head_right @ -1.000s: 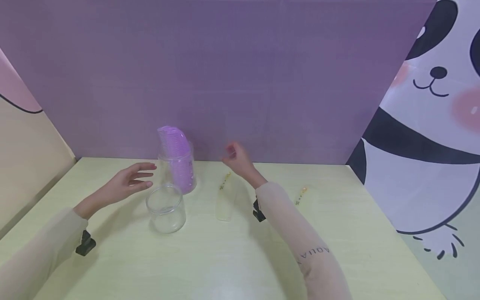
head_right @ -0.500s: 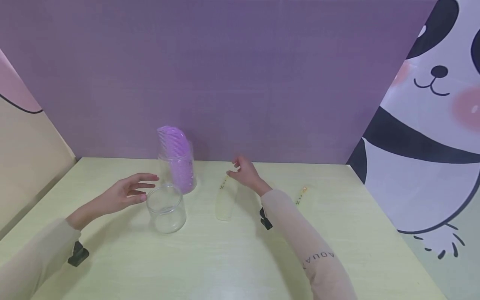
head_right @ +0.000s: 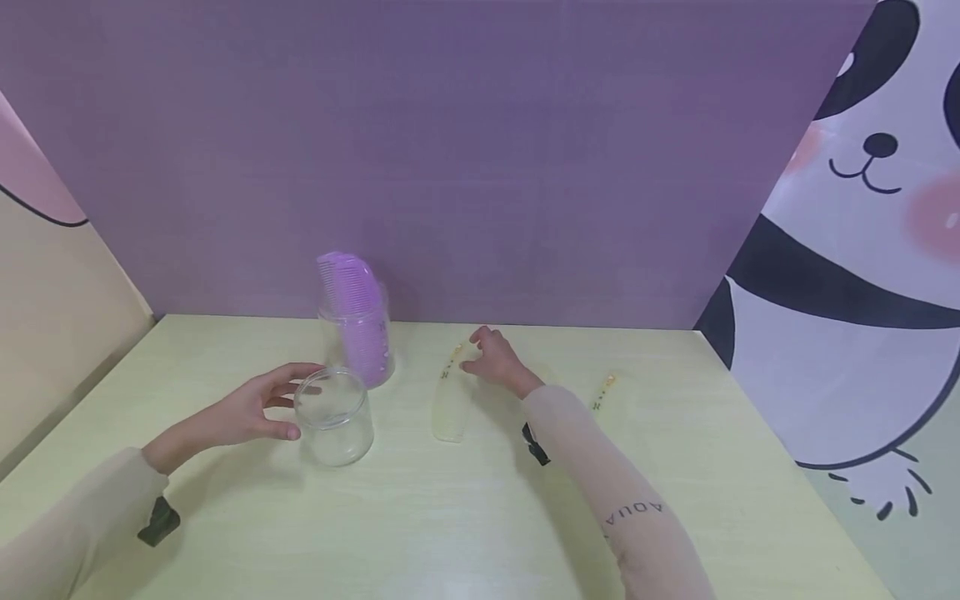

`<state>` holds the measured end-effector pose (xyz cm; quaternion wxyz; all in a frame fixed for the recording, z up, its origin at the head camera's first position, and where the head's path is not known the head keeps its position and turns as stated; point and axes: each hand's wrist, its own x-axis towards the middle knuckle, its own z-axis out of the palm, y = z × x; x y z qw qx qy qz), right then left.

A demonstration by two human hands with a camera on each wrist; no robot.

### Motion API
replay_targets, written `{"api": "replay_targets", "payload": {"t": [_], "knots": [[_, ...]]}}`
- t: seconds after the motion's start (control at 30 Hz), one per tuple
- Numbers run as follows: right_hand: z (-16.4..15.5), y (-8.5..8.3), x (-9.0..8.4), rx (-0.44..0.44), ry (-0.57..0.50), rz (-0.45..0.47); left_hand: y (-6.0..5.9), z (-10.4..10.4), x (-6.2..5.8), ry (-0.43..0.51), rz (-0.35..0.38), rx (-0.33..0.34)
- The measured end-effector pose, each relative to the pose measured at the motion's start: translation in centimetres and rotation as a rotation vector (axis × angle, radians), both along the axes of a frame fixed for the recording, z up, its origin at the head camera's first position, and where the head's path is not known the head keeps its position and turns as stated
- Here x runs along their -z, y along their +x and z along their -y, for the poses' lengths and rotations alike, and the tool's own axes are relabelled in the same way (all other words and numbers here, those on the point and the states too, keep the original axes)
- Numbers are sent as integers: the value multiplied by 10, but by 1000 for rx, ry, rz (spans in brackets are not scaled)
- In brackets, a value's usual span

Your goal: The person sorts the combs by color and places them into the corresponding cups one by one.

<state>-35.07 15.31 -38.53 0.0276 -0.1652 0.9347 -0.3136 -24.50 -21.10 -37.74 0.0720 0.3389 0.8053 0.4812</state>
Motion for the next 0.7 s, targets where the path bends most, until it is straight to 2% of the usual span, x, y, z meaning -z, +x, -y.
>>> {"api": "replay_targets", "payload": {"t": [0.2,0.4,0.7], "knots": [[-2,-3,4,19,31,20,0,-4,6,0,27,-8],[-4,-9,4,49,53,61,0,-8,8,-3,24,-12],[-4,-19,9,51,88,47,-1,-10,12,-14,25,-33]]}}
